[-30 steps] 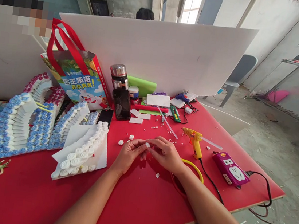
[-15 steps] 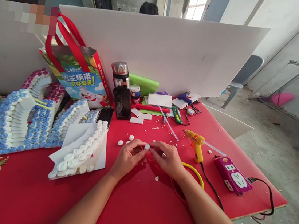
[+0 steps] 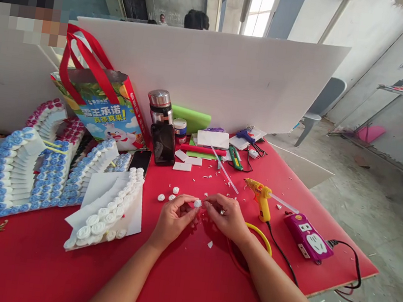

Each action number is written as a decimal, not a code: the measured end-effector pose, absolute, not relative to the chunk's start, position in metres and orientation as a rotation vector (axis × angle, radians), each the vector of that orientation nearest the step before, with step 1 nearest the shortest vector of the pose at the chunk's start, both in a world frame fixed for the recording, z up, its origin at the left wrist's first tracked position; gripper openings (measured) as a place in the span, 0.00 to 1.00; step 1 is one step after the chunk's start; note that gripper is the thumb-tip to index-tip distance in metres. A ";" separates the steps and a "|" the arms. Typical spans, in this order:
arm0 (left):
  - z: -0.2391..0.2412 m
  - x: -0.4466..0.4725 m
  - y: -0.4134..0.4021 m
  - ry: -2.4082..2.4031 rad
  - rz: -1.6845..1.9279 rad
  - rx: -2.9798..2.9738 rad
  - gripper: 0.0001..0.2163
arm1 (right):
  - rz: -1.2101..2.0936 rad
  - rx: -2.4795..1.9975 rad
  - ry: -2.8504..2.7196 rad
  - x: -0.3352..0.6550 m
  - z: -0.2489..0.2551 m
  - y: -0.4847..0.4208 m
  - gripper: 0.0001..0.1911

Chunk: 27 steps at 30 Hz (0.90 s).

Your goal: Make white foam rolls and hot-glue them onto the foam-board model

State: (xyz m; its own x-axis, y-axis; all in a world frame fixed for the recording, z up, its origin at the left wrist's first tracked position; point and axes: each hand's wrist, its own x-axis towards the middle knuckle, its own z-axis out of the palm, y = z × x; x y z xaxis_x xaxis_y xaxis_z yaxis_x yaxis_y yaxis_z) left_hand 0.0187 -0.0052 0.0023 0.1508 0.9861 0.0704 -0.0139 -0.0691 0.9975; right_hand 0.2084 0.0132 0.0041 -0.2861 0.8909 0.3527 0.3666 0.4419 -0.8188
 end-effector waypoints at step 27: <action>-0.007 0.016 -0.004 1.103 1.075 1.418 0.12 | 0.735 -1.076 -1.978 0.203 -0.002 0.013 0.06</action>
